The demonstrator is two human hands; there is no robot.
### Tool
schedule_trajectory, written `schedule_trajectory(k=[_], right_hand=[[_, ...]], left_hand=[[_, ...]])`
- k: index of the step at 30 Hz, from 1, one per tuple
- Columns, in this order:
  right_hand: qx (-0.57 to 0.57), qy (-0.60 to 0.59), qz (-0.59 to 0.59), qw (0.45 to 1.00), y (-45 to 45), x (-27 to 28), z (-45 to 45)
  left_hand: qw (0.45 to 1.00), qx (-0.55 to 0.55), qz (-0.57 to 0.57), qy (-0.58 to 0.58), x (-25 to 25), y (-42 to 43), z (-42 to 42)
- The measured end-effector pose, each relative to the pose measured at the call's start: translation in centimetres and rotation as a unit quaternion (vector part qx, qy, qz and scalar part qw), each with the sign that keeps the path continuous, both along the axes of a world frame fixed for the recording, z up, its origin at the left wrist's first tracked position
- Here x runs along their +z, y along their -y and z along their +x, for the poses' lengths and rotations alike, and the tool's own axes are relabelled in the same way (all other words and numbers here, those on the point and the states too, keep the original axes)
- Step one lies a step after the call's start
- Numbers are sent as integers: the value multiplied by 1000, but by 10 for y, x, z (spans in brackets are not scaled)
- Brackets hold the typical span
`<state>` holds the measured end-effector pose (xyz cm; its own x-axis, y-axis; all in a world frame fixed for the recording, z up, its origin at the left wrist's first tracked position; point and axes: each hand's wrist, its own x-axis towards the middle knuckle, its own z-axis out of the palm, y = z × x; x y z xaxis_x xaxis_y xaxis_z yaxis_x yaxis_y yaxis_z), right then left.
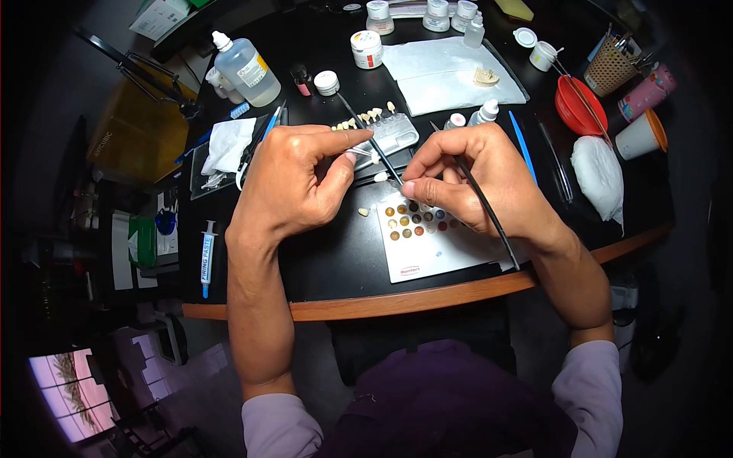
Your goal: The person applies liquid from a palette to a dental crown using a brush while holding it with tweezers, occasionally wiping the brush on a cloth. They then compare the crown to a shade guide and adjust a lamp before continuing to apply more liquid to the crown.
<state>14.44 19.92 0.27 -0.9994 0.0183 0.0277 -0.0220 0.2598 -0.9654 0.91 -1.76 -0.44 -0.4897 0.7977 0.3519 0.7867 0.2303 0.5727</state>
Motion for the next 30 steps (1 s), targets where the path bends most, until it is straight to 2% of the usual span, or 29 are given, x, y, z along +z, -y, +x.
schedule_trajectory(k=[10, 13, 16, 19, 22, 26, 30], right_hand=[[-21, -26, 15, 999, 0, -2, 0], [-20, 11, 78, 997, -5, 4, 0], [-36, -101, 292, 950, -15, -16, -1], [-40, -48, 327, 943, -17, -13, -1], [-35, -66, 349, 934, -19, -13, 0], [-30, -164, 312, 935, -24, -2, 1], [-112, -201, 143, 963, -19, 16, 4]], left_hand=[[1000, -2, -6, -8, 2, 0, -1], [1000, 2, -5, -1, -1, 1, -1], [1000, 5, -14, 2, 1, 2, 0], [1000, -9, 1, 1, 2, 0, 2], [999, -38, 22, 8, 3, -1, 4], [997, -53, 42, -28, 4, -4, 6], [994, -42, 32, -96, 6, -6, 7]])
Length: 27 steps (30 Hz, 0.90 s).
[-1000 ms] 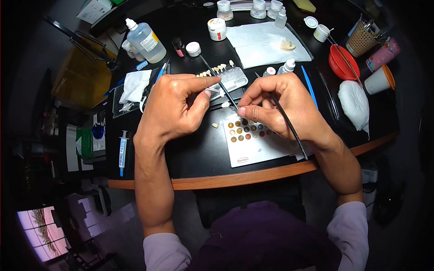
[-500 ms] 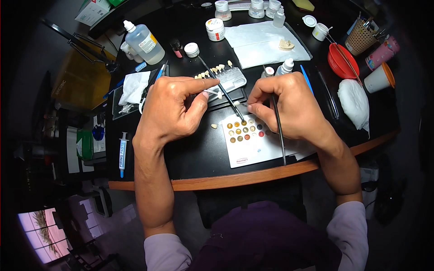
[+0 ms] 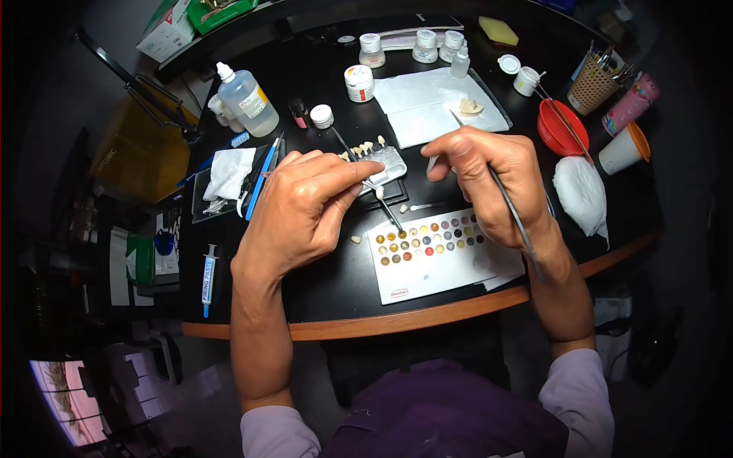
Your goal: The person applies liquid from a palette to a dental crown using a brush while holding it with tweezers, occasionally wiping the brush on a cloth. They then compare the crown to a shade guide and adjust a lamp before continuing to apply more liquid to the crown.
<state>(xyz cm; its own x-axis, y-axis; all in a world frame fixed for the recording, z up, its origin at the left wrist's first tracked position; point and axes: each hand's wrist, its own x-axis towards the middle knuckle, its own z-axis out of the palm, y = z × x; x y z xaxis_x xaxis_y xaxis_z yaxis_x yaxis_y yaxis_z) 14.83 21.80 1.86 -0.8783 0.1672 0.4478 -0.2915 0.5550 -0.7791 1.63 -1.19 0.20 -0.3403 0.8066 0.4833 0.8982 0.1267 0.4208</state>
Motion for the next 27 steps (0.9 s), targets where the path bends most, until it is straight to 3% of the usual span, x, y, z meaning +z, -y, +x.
schedule_trajectory(k=[3, 7, 15, 16, 21, 27], right_hand=[[21, -65, -79, 995, -3, -5, 2], [27, -96, -92, 991, -1, -4, 7], [151, -70, -152, 974, -11, -10, 7], [157, -62, -202, 965, -4, -7, 8], [226, -159, -88, 957, 1, -16, 2], [255, -208, -104, 939, 12, -25, -1]], left_hand=[[1000, 3, -3, -29, 1, 0, 2], [999, -5, 9, -52, 3, -1, 3], [998, -20, 11, -55, 5, -2, 6], [998, -24, 11, -52, 6, -2, 6], [997, -54, 23, -46, 6, -2, 5], [993, -88, 57, -56, 1, -3, 3]])
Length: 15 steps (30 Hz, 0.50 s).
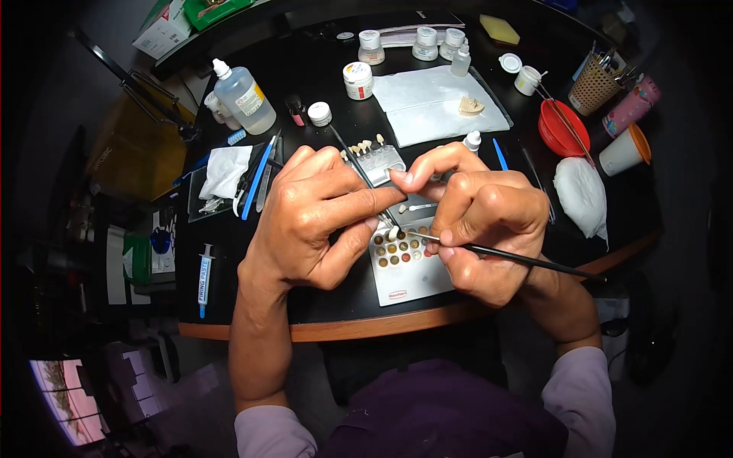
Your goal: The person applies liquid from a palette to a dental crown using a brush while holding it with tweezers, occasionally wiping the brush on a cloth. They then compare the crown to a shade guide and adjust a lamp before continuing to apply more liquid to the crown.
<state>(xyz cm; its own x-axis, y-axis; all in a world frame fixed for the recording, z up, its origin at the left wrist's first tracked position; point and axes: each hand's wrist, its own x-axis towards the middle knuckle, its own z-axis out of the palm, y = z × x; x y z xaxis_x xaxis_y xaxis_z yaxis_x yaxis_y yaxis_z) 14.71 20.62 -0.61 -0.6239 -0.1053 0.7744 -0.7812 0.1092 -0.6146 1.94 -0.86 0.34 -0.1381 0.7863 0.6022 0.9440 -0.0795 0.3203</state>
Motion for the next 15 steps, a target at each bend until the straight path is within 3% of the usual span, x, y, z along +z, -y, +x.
schedule_trajectory(k=[15], right_hand=[[-48, -36, 68, 996, 8, 3, 8]], left_hand=[[999, -13, 30, -16, -1, -1, 0]])
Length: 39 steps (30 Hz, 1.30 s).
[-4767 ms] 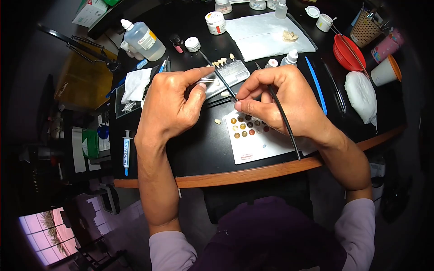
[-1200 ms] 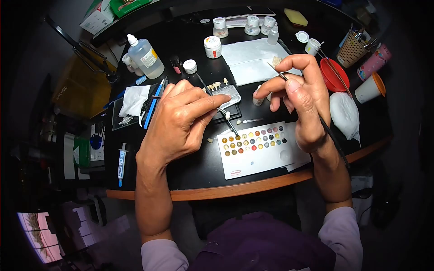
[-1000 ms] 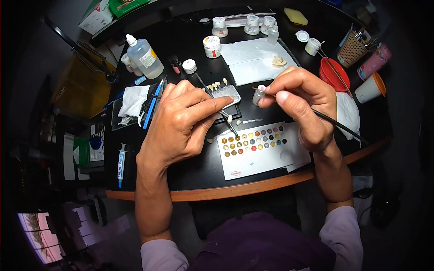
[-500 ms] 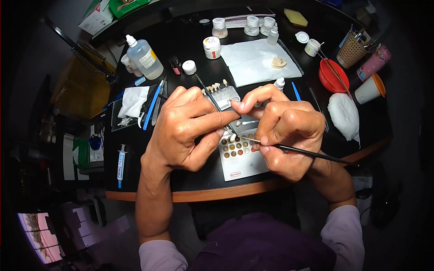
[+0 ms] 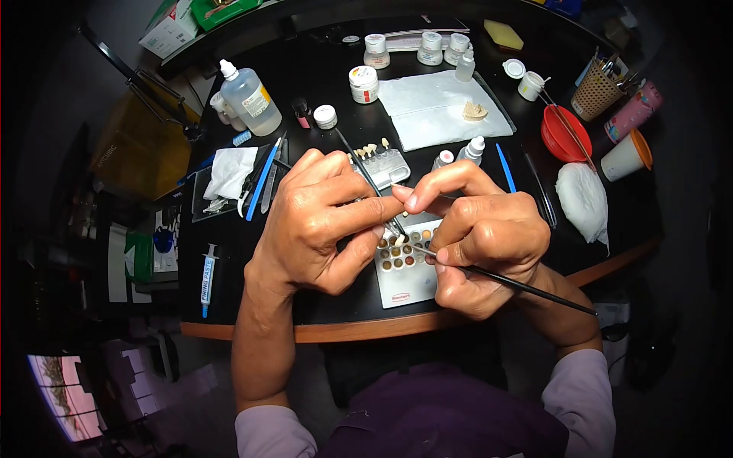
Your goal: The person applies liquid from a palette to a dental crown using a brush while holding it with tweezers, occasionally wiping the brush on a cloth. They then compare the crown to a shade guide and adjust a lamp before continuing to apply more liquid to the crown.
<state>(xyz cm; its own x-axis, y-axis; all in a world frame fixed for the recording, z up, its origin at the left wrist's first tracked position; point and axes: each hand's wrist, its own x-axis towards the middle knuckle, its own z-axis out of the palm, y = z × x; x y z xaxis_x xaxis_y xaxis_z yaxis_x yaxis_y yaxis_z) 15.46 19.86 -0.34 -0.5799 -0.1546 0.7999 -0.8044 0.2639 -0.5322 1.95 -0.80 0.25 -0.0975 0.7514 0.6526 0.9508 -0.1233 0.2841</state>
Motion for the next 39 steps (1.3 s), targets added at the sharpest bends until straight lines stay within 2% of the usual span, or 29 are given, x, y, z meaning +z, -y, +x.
schedule_trajectory(k=[14, 23, 39], right_hand=[[-20, -12, 22, 1000, 1, -1, -2], [-48, -25, -4, 999, 7, 3, -2], [-40, -21, -5, 999, 5, 1, -3]], left_hand=[[1000, -3, -9, 2, 2, 0, 0], [1000, -3, -7, 5, 2, 0, 1], [1000, -4, -8, 11, 1, 0, 1]])
